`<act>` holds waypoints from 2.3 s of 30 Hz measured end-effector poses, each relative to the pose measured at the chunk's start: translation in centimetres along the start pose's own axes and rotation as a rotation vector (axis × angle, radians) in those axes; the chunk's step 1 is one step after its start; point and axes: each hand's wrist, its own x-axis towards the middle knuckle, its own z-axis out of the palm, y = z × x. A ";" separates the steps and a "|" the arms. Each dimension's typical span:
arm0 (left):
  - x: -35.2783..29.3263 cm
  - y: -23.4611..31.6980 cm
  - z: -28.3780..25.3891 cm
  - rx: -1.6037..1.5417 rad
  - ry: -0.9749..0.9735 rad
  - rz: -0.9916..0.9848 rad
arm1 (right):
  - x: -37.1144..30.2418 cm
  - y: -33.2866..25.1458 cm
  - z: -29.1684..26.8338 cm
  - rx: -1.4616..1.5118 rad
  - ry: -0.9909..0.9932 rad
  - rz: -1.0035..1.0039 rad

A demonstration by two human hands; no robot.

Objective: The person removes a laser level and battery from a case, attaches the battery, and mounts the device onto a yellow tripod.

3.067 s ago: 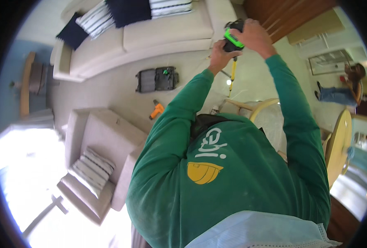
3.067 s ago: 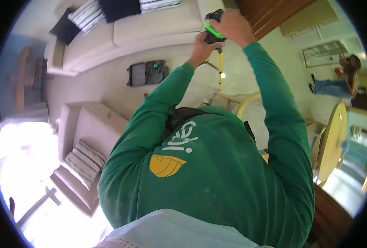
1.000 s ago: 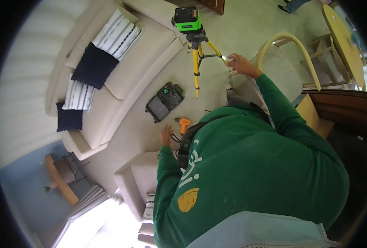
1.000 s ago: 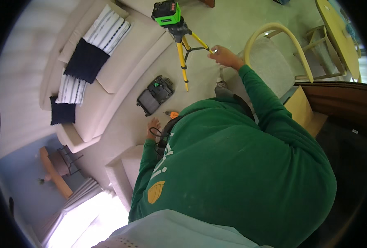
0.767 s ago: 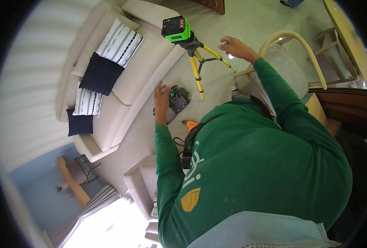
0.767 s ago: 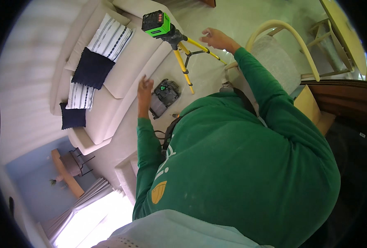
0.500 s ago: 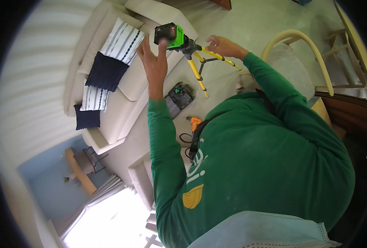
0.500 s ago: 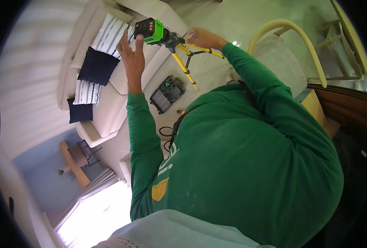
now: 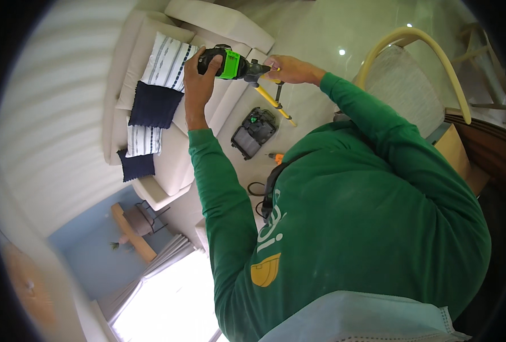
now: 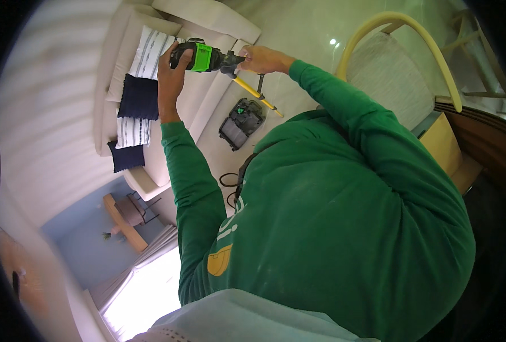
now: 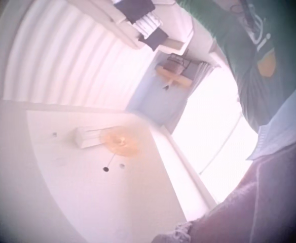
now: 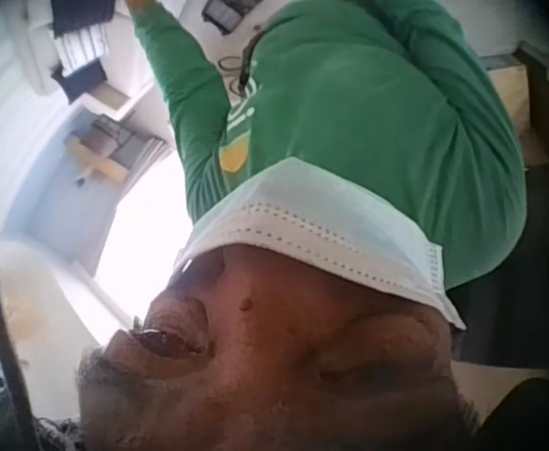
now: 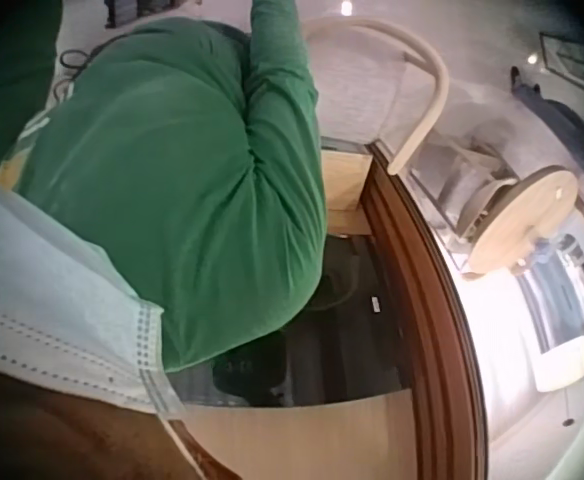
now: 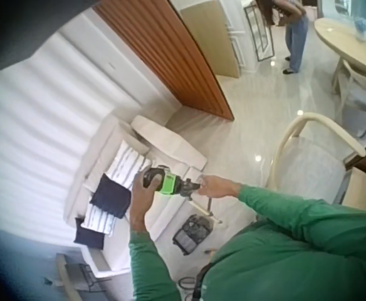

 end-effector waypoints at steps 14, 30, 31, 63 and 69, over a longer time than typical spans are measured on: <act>2.6 -2.3 -1.9 -0.182 -0.285 0.051 | -0.8 8.0 4.9 -0.230 0.166 -0.272; 0.3 -1.4 0.4 0.010 0.059 0.217 | -18.0 9.7 2.7 -0.092 0.206 0.444; 0.4 -1.4 0.5 -0.011 0.054 0.212 | -19.0 10.1 2.9 -0.100 0.232 0.465; 0.4 -1.1 0.2 -0.051 -0.078 0.240 | -48.8 27.1 14.5 0.646 0.960 1.192; -0.6 -1.5 -0.8 -0.052 -0.071 0.179 | -42.1 24.7 9.9 0.476 0.861 1.150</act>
